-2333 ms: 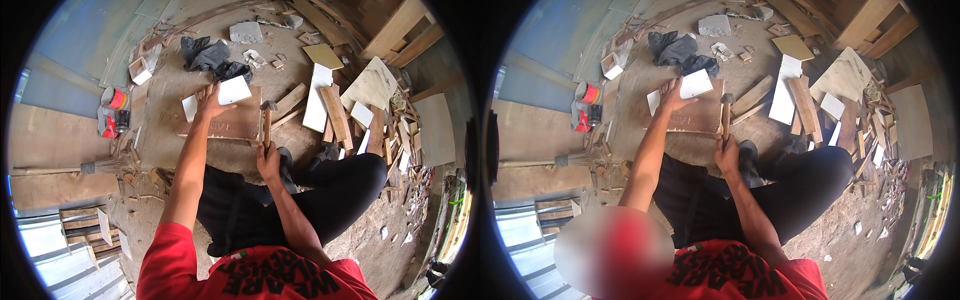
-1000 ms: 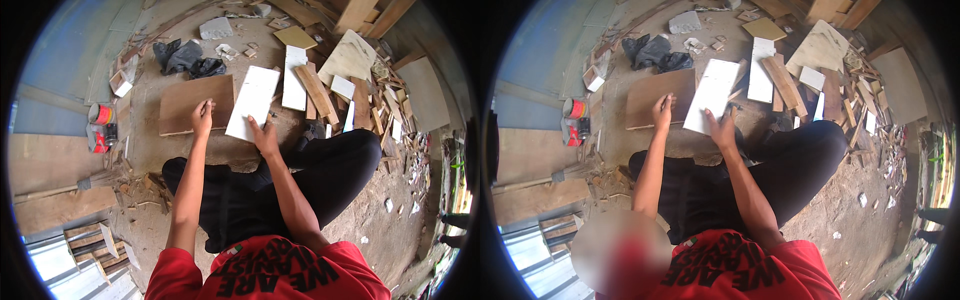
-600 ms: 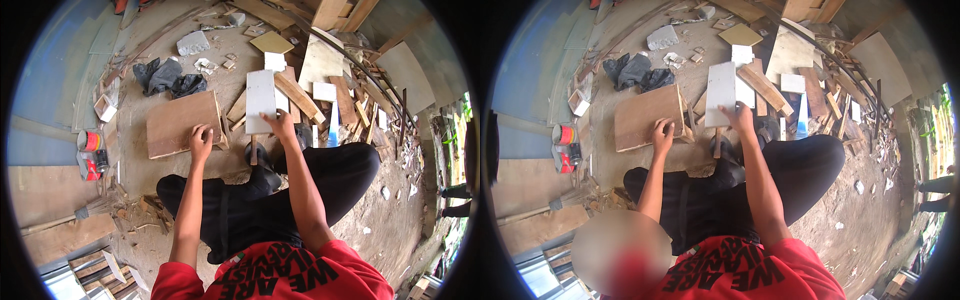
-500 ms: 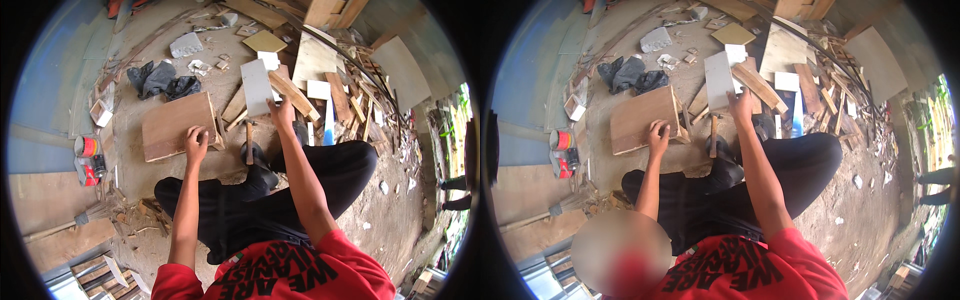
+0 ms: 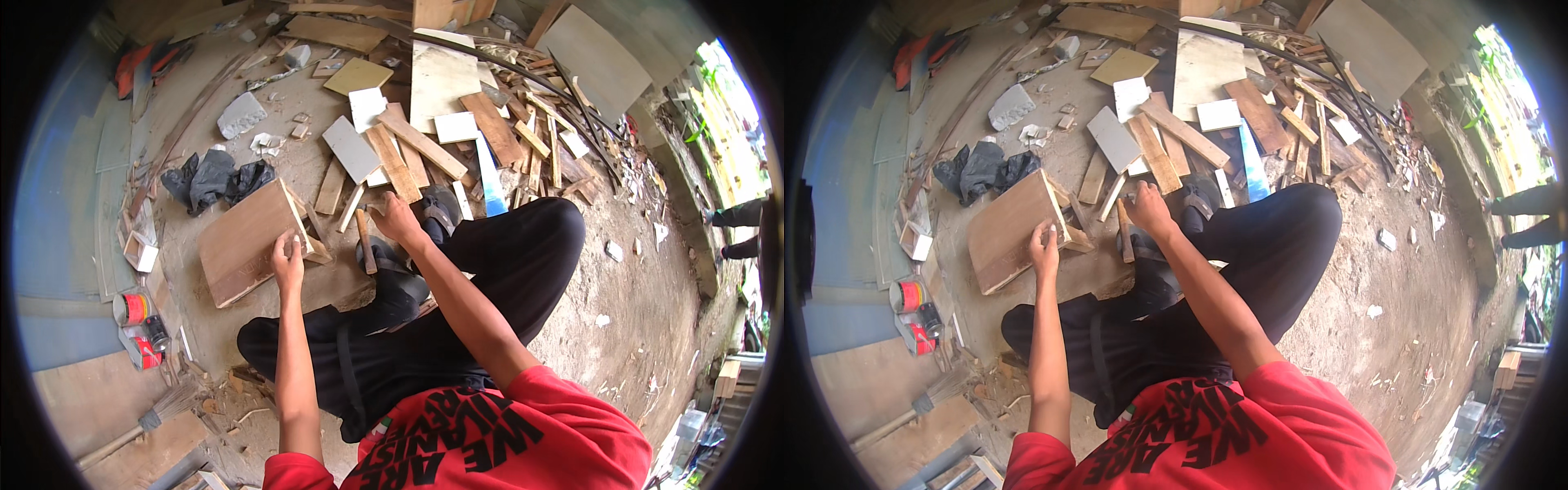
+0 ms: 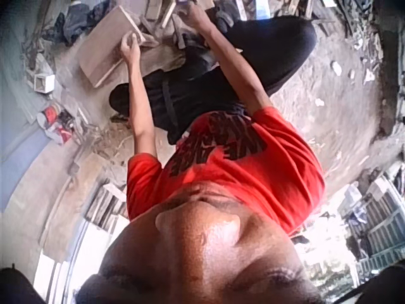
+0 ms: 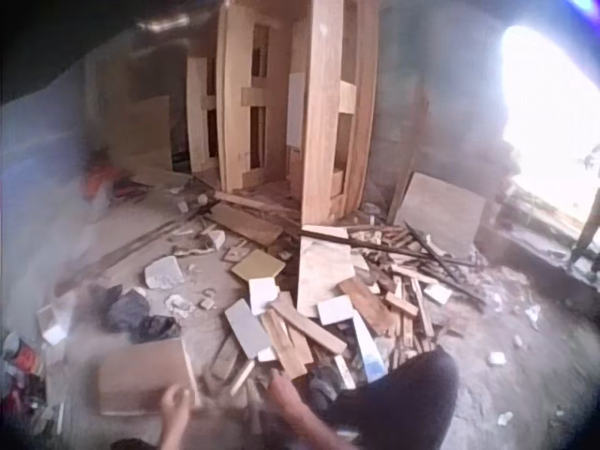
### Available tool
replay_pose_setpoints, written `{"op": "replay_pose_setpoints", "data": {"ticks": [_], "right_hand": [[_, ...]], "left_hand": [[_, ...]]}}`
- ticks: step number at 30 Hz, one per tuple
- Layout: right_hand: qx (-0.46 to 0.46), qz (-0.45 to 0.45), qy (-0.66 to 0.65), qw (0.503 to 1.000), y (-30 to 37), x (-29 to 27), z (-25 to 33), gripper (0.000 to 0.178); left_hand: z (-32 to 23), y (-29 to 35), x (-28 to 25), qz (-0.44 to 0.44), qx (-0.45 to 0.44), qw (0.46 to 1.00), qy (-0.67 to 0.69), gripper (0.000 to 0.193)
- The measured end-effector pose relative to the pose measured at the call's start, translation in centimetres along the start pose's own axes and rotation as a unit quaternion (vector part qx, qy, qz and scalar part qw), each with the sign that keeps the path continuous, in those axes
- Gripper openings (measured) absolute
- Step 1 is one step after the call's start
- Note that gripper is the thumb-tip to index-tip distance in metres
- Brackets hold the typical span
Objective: The person sits on a stool and uses a hammer to repeatedly strike a long, thin piece of wood resting on a larger board. They adjust the wood's position several times and continue hammering along its length.
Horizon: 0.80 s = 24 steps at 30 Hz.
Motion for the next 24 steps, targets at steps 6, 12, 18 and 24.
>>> {"op": "replay_pose_setpoints", "data": {"ticks": [6, 12, 18, 24], "right_hand": [[0.006, -0.024, 0.025, 0.999, 0.9, -4.3, -0.5, 0.039], [-0.024, -0.086, -0.05, 0.995, 1.7, -10.6, 2.1, 0.028], [-0.193, -0.214, -0.105, 0.952, 2.9, -21.1, 9.9, 0.03], [-0.177, -0.169, -0.026, 0.969, 1.8, -27.6, 12.4, 0.027]], "left_hand": [[-1.4, 0.0, 4.0, 0.057, -0.004, 0.993, 0.108, 0.028], [-6.8, -0.7, 6.7, 0.099, -0.043, 0.963, 0.247, 0.017], [-21.8, -4.2, 5.7, 0.219, 0.084, 0.958, 0.166, 0.024], [-34.5, -5.0, 6.3, 0.324, 0.226, 0.917, -0.059, 0.024]]}}
Point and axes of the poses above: each hand's wrist, its own y-axis away from the middle knuckle, its own x-axis out of the palm, z = x × y, the point moved 10 cm from there along -y, towards the middle knuckle, and after that the axes turned 4 degrees about x, right-handed, at the moved point
